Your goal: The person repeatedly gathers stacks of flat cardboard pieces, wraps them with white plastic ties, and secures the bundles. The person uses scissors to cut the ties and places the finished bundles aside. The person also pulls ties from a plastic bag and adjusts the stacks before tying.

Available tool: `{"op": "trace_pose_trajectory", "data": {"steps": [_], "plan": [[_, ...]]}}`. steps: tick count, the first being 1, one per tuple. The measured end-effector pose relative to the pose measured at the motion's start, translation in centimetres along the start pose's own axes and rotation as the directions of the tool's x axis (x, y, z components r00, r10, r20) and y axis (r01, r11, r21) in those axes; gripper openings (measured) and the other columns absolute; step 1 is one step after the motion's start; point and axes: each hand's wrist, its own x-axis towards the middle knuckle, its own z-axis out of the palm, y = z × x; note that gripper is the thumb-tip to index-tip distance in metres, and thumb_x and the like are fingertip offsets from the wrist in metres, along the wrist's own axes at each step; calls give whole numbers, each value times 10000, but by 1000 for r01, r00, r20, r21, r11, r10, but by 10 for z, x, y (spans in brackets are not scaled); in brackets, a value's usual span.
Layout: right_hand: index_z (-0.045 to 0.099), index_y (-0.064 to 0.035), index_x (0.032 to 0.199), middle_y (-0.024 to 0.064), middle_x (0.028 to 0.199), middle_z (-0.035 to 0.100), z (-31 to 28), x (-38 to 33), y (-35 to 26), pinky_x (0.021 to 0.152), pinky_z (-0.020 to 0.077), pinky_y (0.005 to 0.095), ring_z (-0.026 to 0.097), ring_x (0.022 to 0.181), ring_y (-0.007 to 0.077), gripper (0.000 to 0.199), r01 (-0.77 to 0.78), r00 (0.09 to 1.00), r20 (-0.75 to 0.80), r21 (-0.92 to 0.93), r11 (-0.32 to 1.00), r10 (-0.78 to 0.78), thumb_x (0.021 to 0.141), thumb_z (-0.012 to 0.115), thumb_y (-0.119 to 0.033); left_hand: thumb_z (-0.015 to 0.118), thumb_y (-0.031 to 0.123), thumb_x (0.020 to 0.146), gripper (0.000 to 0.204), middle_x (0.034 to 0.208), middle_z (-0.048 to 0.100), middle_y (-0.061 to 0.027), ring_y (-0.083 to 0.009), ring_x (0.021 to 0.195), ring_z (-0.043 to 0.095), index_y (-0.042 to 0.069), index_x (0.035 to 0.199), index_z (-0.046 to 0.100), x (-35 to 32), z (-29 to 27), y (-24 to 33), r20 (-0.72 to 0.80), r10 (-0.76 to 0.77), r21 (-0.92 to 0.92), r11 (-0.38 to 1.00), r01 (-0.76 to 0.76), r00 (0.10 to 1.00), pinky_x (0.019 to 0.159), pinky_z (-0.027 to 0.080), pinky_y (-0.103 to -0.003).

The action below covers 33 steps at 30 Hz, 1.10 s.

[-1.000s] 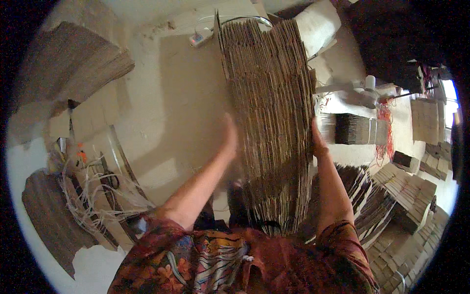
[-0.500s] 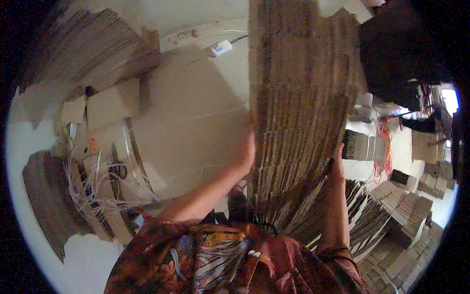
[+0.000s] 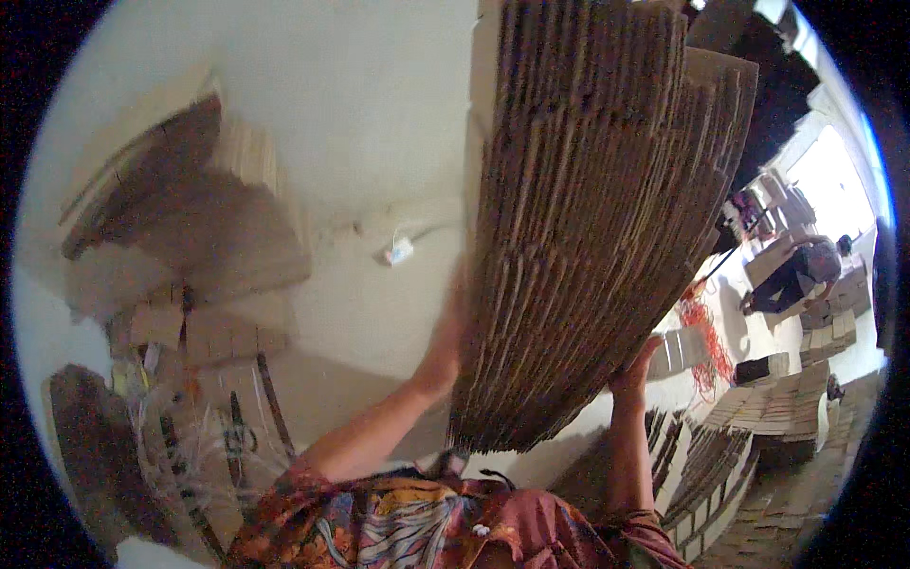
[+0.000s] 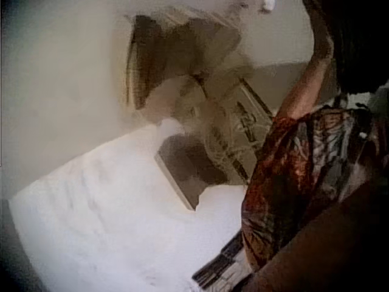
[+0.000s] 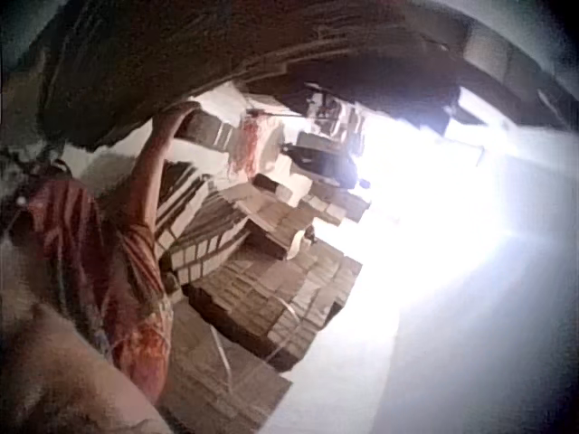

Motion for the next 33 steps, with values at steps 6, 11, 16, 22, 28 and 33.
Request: {"op": "trace_pose_trajectory", "data": {"steps": [6, 11, 16, 22, 28, 33], "plan": [[246, -82, 1348, 108, 1353, 321, 49, 0, -23, 1000, 277, 457, 343, 1201, 310, 755, 171, 984, -78, 174, 970, -159, 828, 304, -626, 467, 373, 858, 707, 1408, 159, -120, -230, 1268, 209, 36, 1372, 117, -4, 7, 31, 44, -111, -291, 949, 120, 993, 1047, 156, -335], [295, -85, 1322, 73, 1323, 352, -67, -8, 83, 979, 307, 417, 361, 1175, 266, 578, 126, 985, -63, -381, 916, -161, 877, 422, -431, 444, 396, 862, 680, 1386, 201, -117, -228, 1239, 249, 57, 1369, 142, -28, -17, 29, 18, -329, -318, 893, 318, 944, 1030, 189, -336], [335, -92, 1298, 26, 1259, 414, -86, -14, 165, 962, 333, 374, 409, 1127, 217, 508, -109, 967, -226, 51, 993, 118, 892, 443, -376, 421, 420, 867, 656, 1364, 243, -114, -226, 1211, 288, 78, 1366, 167, -39, -16, 25, -25, -399, -316, 873, 371, 917, 1013, 223, -338], [293, -68, 1315, 81, 1319, 354, -49, -10, 132, 995, 282, 387, 327, 1198, 264, 530, 30, 1000, -7, 34, 999, -30, 882, 468, -318, 393, 448, 872, 630, 1337, 293, -111, -224, 1176, 335, 103, 1362, 197, -42, -7, 27, -82, -414, -283, 882, 377, 907, 992, 262, -340], [300, -94, 1321, 86, 1323, 336, -50, -26, 97, 1006, 268, 439, 346, 1182, 261, 579, -36, 998, 51, -131, 991, 43, 862, 467, -405, 365, 476, 878, 609, 1311, 343, -107, -221, 1142, 382, 128, 1358, 227, -36, 9, 25, -138, -400, -257, 898, 358, 906, 972, 302, -342], [345, -104, 1293, 126, 1324, 342, -117, -22, 106, 981, 291, 469, 372, 1168, 304, 539, -205, 927, 183, 978, 34, 327, 850, 483, -379, 342, 499, 882, 596, 1289, 385, -104, -219, 1113, 421, 149, 1355, 252, -29, 16, 36, -201, -394, -215, 911, 352, 897, 955, 335, -344]]}}
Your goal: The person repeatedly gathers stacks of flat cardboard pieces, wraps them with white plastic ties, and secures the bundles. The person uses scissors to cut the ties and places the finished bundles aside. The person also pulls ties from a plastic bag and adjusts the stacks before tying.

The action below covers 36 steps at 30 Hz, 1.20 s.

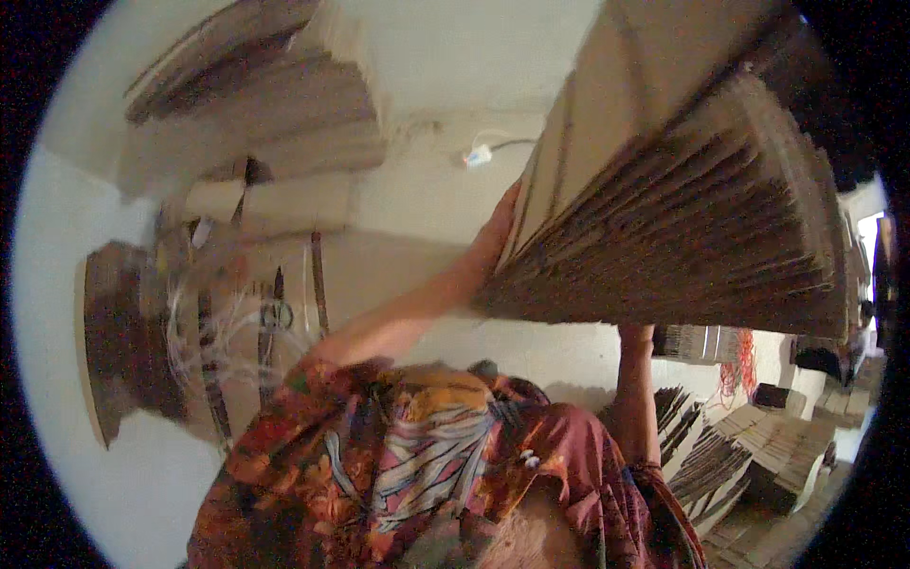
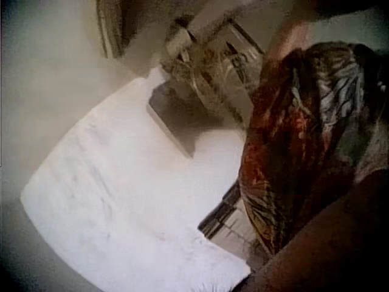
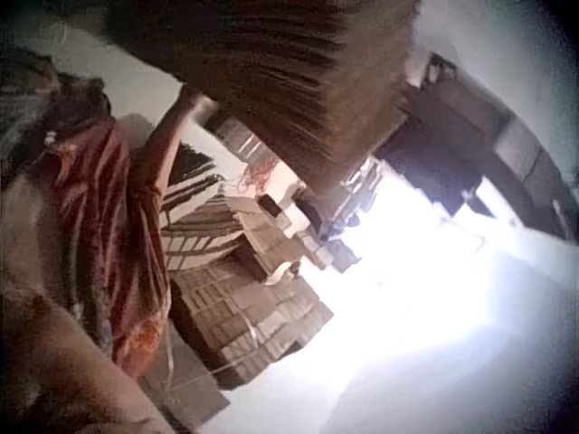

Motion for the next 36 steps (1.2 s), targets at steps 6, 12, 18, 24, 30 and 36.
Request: {"op": "trace_pose_trajectory", "data": {"steps": [6, 12, 18, 24, 30, 36], "plan": [[304, -106, 1311, 102, 1311, 353, 57, 18, 75, 980, 310, 461, 377, 1165, 288, 583, 227, 963, 194, -958, 175, -188, 855, 479, -423, 314, 537, 884, 641, 1335, 322, -85, -199, 1197, 332, 125, 1366, 225, 14, -18, -16, 187, 121, -150, 984, -93, 975, 994, 280, -316], [346, -77, 1277, 100, 1243, 426, 142, 36, 113, 914, 402, 438, 443, 1110, 270, 558, 245, 947, 240, -969, -2, -215, 851, 485, -409, 250, 520, 906, 642, 1278, 399, -107, -196, 1112, 431, 44, 1335, 263, 29, -13, 15, 319, 225, -245, 958, -149, 921, 945, 362, -320], [441, -40, 1194, 77, 1118, 524, 152, 17, 170, 818, 469, 373, 525, 991, 237, 442, 133, 962, 127, -991, 8, -240, 876, 466, -345, 249, 514, 907, 612, 1114, 542, -123, -197, 924, 562, 31, 1252, 399, -21, -27, 21, 241, 62, -645, 755, 112, 969, 808, 482, -338], [422, -61, 1231, 85, 1175, 502, 42, 10, 242, 842, 450, 372, 514, 1016, 238, 501, -87, 981, -83, -996, -13, -174, 880, 432, -419, 344, 538, 874, 599, 1118, 543, -96, -208, 995, 536, 53, 1209, 452, -95, -126, -13, 97, -142, -629, 758, 171, 985, 849, 454, -373], [330, -58, 1309, 96, 1285, 417, -73, 35, 291, 956, 362, 387, 438, 1126, 249, 675, -360, 908, -369, -929, 81, -196, 874, 272, -571, 413, 612, 807, 614, 1147, 530, -84, -259, 1062, 496, 137, 1189, 487, -108, -261, -89, -66, -381, -518, 803, 295, 922, 877, 411, -470], [369, 27, 1252, 154, 1180, 502, -189, 63, 259, 908, 397, 364, 502, 1051, 269, 722, -433, 898, -409, -887, -160, -163, 830, 430, -555, 275, 706, 785, 764, 1199, 489, -108, -281, 1084, 481, 111, 1231, 452, -97, -307, -159, -332, -483, -353, 860, 369, 810, 893, 394, -492]]}}
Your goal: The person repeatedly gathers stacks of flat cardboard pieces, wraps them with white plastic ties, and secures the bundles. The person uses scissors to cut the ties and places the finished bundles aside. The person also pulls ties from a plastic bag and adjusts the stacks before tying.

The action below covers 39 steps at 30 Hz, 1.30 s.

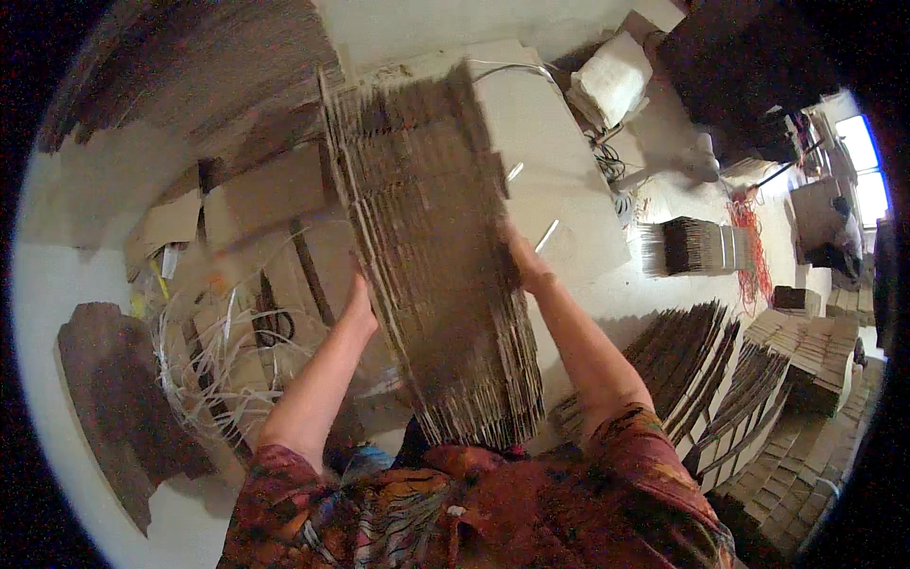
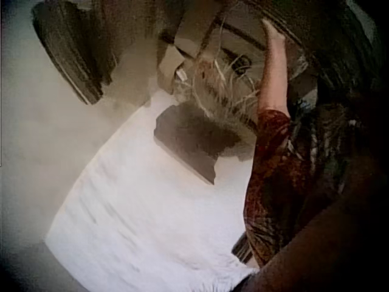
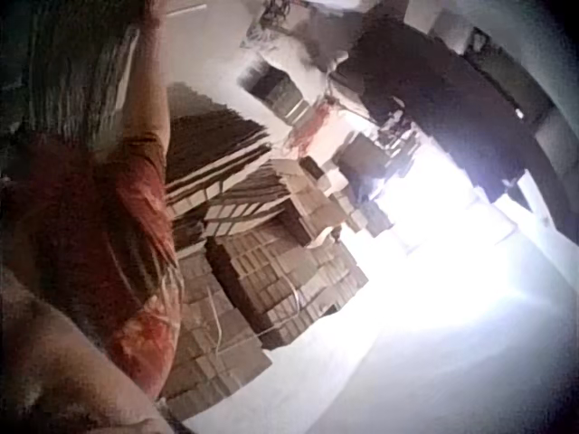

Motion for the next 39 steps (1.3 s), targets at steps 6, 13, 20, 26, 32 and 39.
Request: {"op": "trace_pose_trajectory", "data": {"steps": [6, 13, 20, 26, 32, 39], "plan": [[423, 58, 1135, 153, 1056, 550, 5, 4, -7, 838, 426, 346, 524, 972, 221, 694, 20, 980, -165, -478, 878, -112, 700, 704, -403, 175, 731, 767, 828, 1247, 410, -117, -267, 1128, 424, 118, 1310, 296, 29, -22, -26, 69, -53, -40, 998, 56, 996, 916, 375, -468], [421, 45, 1123, 170, 1038, 575, -76, 11, 9, 829, 447, 357, 559, 949, 247, 768, 115, 925, -250, -530, 840, -285, 583, 805, -345, 225, 697, 795, 680, 870, 554, -32, -183, 770, 518, 151, 1073, 521, 56, 58, -43, -97, -69, 127, 989, 81, 993, 662, 466, -376], [450, 24, 1077, 173, 1008, 589, -93, 18, 15, 825, 448, 372, 572, 934, 283, 685, 161, 893, -267, -561, 812, -361, 581, 809, -282, 317, 579, 864, 609, 1023, 549, -63, -169, 877, 525, 91, 1201, 457, 72, 43, -63, -114, 356, 392, 874, -287, 928, 707, 469, -349], [267, 21, 1273, 238, 1267, 372, -79, -1, 16, 872, 420, 421, 419, 1128, 372, 838, 155, 761, -207, -862, 482, -615, 687, 693, -401, 464, 386, 882, 433, 929, 608, -76, -161, 765, 554, 41, 1132, 541, 60, 21, -56, -84, 474, 748, 611, -259, 876, 696, 454, -321], [126, -74, 1369, 214, 1406, 133, -58, -7, 17, 929, 339, 513, 248, 1217, 461, 759, -110, 836, -180, -981, 161, -519, 819, 505, -434, 506, 234, 839, 255, 616, 516, -211, -339, 549, 501, -13, 775, 506, 59, 17, -45, 77, 706, 915, 230, -332, 704, 532, 401, -396], [124, -23, 1359, 231, 1397, 139, -53, -12, 11, 985, 284, 474, 237, 1218, 457, 749, -147, 855, -245, -959, 241, -457, 828, 506, -387, 484, 140, 797, 159, 616, 547, -205, -376, 583, 540, -12, 753, 496, 27, 52, -6, -117, 609, 948, 305, -95, 785, 547, 427, -438]]}}
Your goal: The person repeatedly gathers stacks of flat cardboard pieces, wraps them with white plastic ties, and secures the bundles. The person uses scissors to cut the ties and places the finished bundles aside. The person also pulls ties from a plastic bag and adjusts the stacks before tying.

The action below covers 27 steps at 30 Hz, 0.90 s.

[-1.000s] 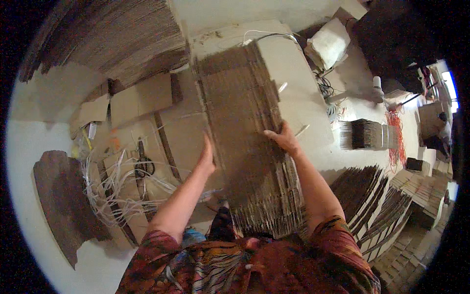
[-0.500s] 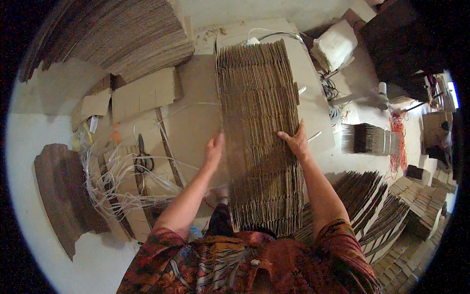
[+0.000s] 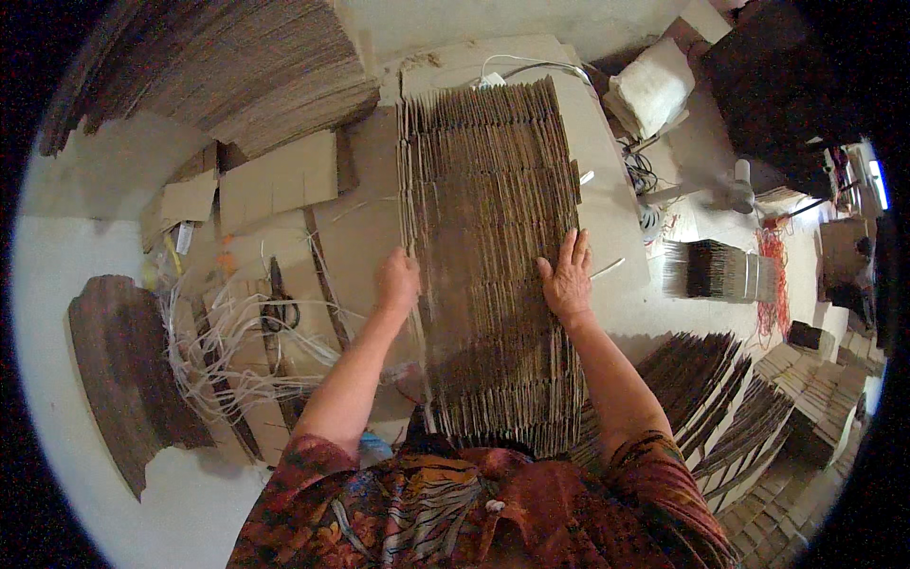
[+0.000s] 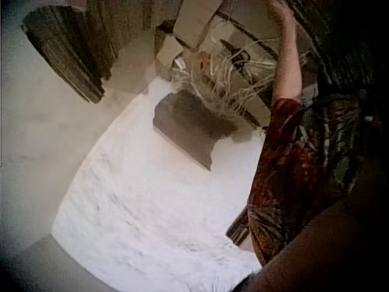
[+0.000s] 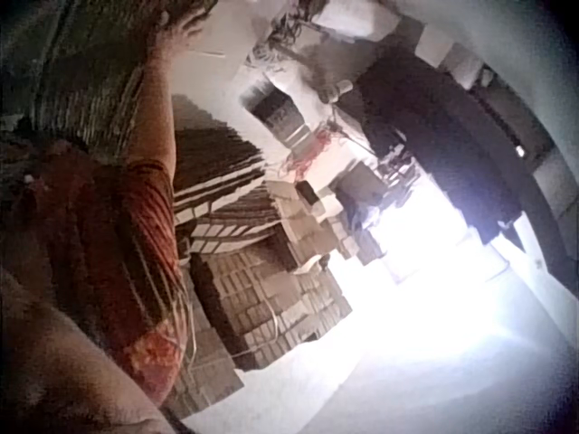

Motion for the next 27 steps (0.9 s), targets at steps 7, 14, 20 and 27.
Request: {"op": "trace_pose_trajectory", "data": {"steps": [7, 14, 20, 27], "plan": [[158, -6, 1349, 240, 1391, 145, 11, 3, 8, 987, 288, 458, 247, 1217, 441, 743, 48, 996, -76, 29, 998, -46, 818, 521, -379, 495, 113, 756, 132, 705, 578, -225, -386, 682, 572, -12, 781, 527, -3, -18, -28, -91, 212, 422, 893, -155, 973, 633, 448, -473], [157, 5, 1345, 238, 1398, 131, 13, 1, 7, 958, 317, 493, 291, 1167, 488, 765, 99, 986, -142, 74, 992, -88, 807, 551, -371, 507, 132, 767, 150, 697, 586, -211, -379, 687, 579, -5, 821, 538, -11, -25, -30, -128, 139, 408, 910, -76, 982, 635, 456, -472], [165, -15, 1349, 230, 1395, 152, 10, 1, 4, 961, 324, 461, 309, 1170, 450, 750, 76, 989, -134, 56, 996, -68, 807, 548, -364, 498, 108, 773, 145, 726, 595, -210, -355, 708, 595, 4, 861, 549, 1, -50, -48, 1, 14, 592, 806, -12, 1000, 632, 467, -473], [143, -79, 1371, 191, 1411, 150, 15, 3, 12, 970, 311, 458, 268, 1221, 424, 744, 61, 991, -127, 82, 995, -50, 813, 533, -378, 533, 157, 756, 190, 732, 585, -216, -373, 717, 581, -10, 848, 531, -25, -32, -85, 17, 114, 493, 863, -108, 993, 637, 455, -470]]}}
